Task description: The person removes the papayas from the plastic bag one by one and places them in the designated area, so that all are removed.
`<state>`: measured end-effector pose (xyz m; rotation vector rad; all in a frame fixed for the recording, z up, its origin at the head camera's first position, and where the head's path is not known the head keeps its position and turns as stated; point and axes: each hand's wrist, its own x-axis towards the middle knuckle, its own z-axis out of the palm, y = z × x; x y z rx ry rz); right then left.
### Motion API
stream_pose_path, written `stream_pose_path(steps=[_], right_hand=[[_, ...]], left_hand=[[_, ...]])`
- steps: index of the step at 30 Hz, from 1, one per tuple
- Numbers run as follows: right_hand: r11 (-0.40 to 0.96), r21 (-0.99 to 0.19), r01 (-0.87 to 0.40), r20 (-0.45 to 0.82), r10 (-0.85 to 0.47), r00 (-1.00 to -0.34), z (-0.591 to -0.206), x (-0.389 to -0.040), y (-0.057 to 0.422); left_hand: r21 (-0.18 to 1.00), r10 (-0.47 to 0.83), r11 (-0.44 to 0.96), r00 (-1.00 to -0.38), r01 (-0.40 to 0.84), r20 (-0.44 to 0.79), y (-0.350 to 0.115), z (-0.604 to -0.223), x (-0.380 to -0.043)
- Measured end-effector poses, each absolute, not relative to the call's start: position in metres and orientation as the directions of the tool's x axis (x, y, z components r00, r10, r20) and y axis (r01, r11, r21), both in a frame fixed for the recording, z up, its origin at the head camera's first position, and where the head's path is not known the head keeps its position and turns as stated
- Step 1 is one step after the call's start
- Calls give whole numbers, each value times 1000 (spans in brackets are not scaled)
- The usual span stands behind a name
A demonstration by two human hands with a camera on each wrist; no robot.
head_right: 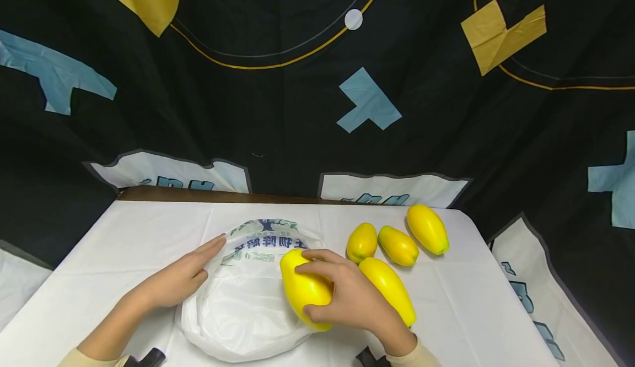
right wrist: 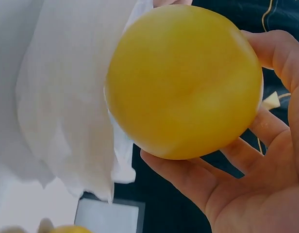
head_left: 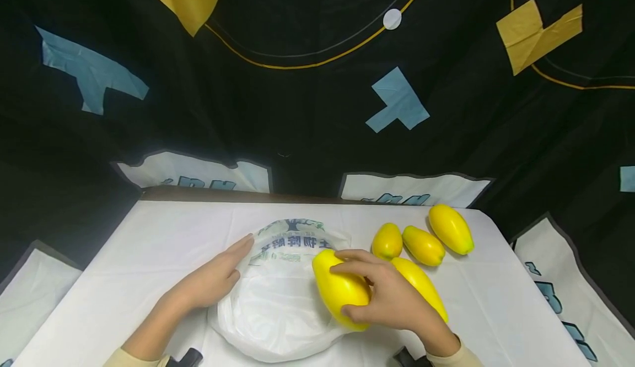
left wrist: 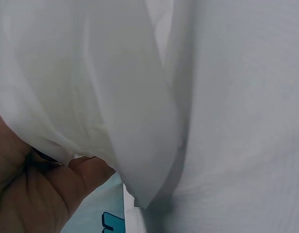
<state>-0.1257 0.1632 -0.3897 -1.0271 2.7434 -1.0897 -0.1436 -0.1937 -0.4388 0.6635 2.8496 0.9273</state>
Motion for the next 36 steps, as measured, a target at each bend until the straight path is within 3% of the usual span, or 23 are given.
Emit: stream_pose_path(steps=[11, 36], right_hand=[[621, -594, -511, 253, -458, -852, -380, -119, 204], [736, -613, -288, 193, -214, -958, -373, -102, 282]], left_hand=[[595, 426, 713, -903, 371, 52, -193, -438, -144], [590, 417, 717, -907, 370, 62, -194, -440, -144]])
